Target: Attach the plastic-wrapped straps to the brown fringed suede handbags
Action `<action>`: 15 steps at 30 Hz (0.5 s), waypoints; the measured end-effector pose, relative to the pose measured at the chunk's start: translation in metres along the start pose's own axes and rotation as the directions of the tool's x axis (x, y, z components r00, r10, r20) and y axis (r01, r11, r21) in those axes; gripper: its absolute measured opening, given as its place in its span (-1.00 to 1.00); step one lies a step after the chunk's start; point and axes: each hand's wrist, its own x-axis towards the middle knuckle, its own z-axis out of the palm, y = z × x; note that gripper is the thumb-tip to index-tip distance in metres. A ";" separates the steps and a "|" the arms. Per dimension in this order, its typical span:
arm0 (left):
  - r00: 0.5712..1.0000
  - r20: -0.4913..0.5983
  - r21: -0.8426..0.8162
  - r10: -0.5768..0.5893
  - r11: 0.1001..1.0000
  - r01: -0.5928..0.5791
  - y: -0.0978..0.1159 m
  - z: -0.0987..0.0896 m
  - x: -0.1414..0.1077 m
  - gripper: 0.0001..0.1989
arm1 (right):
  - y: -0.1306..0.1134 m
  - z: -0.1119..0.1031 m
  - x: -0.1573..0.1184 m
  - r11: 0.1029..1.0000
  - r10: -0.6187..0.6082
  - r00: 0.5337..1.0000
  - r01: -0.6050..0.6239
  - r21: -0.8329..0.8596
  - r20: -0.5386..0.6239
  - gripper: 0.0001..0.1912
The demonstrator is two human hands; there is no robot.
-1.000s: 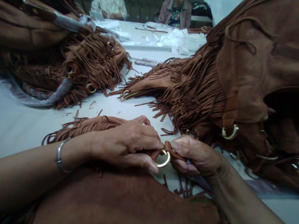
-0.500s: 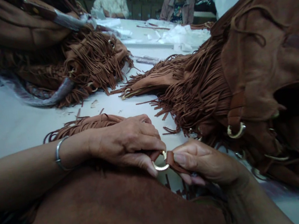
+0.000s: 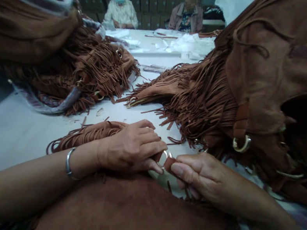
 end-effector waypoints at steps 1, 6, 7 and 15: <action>1.000 -0.030 0.049 0.006 0.999 -0.004 0.001 0.002 0.000 -0.50 | 0.001 0.000 0.001 1.000 0.013 1.000 -0.013 0.023 -0.014 -0.52; 0.990 -0.136 0.166 -0.025 0.985 0.047 0.006 0.006 0.001 -0.49 | 0.002 0.004 0.003 0.997 0.014 0.996 -0.006 0.083 -0.093 -0.51; 0.990 -0.132 0.169 -0.047 0.983 0.069 0.006 0.006 0.001 -0.48 | 0.001 0.005 0.004 0.996 0.005 0.995 0.004 0.085 -0.099 -0.50; 0.978 0.106 0.075 -0.180 0.982 0.173 0.007 -0.004 -0.002 -0.47 | 0.003 0.004 0.009 1.000 0.010 0.993 -0.010 -0.004 -0.119 -0.57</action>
